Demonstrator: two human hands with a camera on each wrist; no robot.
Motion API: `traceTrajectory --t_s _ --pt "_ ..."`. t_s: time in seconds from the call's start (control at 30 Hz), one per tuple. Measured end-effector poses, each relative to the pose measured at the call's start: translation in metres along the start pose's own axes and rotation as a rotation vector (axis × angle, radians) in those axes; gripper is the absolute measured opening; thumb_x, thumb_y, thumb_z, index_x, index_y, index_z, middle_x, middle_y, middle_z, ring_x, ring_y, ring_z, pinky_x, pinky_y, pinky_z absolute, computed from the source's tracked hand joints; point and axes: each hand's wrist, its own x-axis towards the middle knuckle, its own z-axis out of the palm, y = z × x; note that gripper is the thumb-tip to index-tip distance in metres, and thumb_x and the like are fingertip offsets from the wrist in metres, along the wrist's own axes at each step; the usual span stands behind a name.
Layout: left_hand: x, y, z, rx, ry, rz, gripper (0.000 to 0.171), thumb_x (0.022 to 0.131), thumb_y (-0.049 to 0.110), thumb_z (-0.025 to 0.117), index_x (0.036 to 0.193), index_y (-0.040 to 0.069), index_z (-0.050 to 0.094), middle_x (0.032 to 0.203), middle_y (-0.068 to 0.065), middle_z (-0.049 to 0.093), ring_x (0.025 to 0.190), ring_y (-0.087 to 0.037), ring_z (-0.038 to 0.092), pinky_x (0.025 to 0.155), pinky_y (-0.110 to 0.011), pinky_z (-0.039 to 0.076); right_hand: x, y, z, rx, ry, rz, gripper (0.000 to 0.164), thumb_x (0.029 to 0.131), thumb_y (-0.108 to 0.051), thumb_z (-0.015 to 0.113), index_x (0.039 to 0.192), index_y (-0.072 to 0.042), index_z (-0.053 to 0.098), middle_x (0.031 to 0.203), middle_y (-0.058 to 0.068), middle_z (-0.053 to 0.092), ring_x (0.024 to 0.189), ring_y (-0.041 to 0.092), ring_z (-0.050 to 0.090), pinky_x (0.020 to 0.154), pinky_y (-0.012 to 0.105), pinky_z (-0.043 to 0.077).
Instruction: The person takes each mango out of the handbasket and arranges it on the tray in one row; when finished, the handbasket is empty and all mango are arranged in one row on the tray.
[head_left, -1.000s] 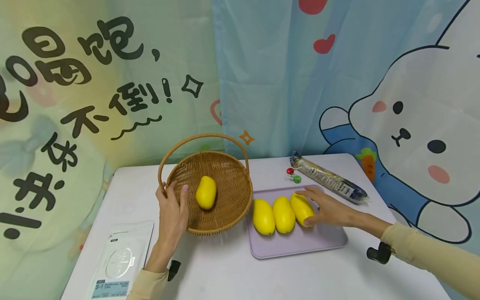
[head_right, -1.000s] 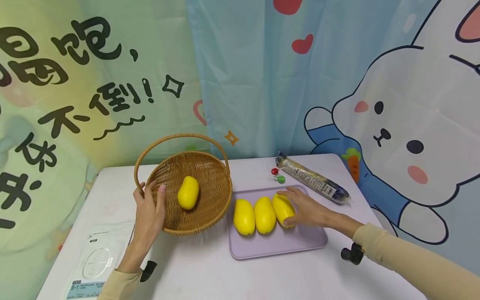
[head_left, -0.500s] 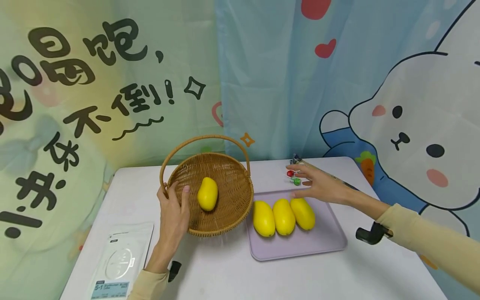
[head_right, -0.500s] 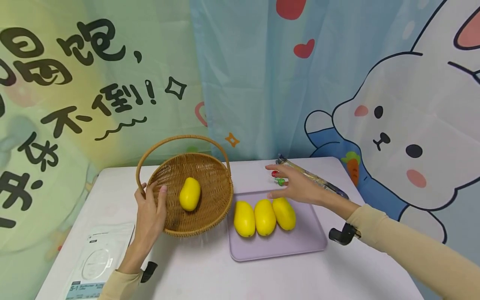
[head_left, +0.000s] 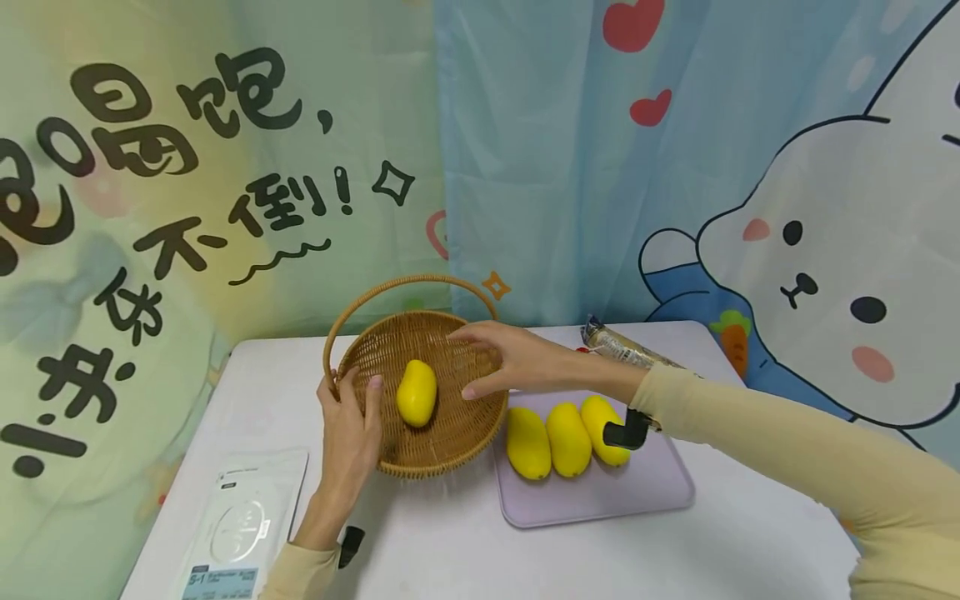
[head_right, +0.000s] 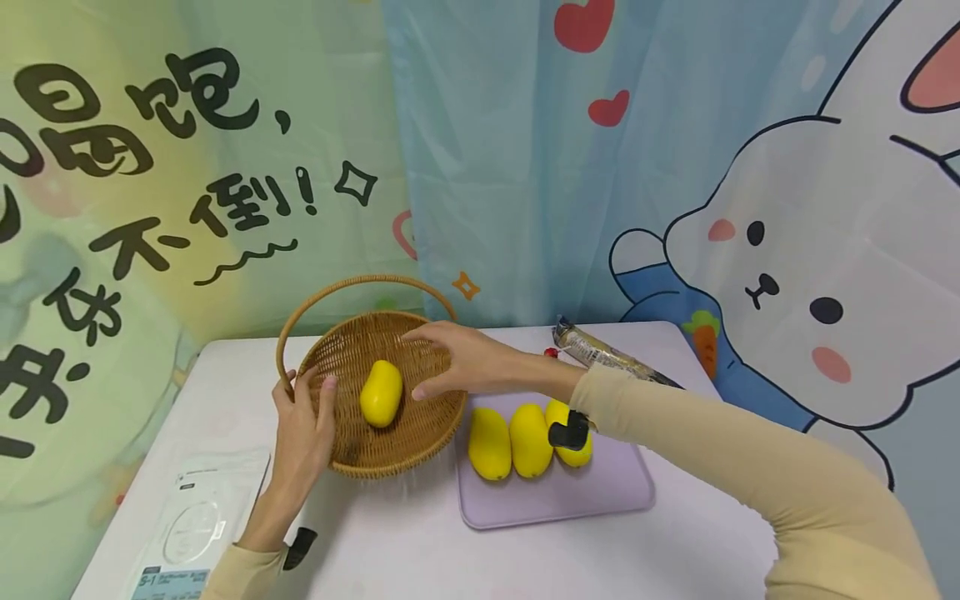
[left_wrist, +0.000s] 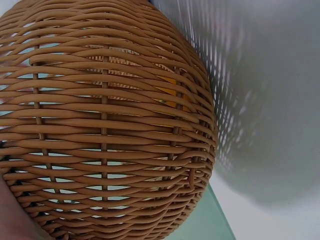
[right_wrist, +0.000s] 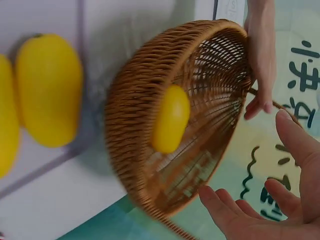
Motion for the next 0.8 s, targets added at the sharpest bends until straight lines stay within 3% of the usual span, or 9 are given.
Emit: traceTrajectory --t_s 0.27,0.47,0.8 --pt "-0.001 -0.001 0.001 0.015 -0.010 -0.008 0.074 0.105 0.059 0.035 0.153 0.002 0.037 0.163 -0.027 0.012 0.136 -0.047 0.044 0.104 -0.060 0.046 0.046 -0.011 0.018 -0.109 -0.057 -0.031 0.080 0.088 -0.037 0.080 0.154 -0.014 0.042 0.160 0.006 0.040 0.143 0.029 0.043 0.113 0.048 0.042" --pt "0.000 -0.001 0.001 0.014 -0.002 -0.003 0.075 0.105 0.060 0.035 0.152 0.002 0.038 0.163 -0.026 0.013 0.137 -0.045 0.043 0.105 -0.059 0.046 0.073 -0.001 0.035 -0.199 -0.104 0.028 0.079 0.090 -0.037 0.078 0.154 -0.010 0.042 0.160 0.010 0.040 0.150 0.030 0.033 0.120 0.047 0.033" --pt "0.000 -0.001 0.002 0.023 0.008 -0.007 0.074 0.105 0.060 0.035 0.152 0.002 0.039 0.162 -0.027 0.014 0.133 -0.045 0.047 0.101 -0.059 0.048 0.103 0.010 0.065 -0.242 -0.170 0.097 0.080 0.088 -0.036 0.081 0.152 -0.005 0.044 0.157 0.012 0.045 0.146 0.030 0.040 0.119 0.044 0.036"
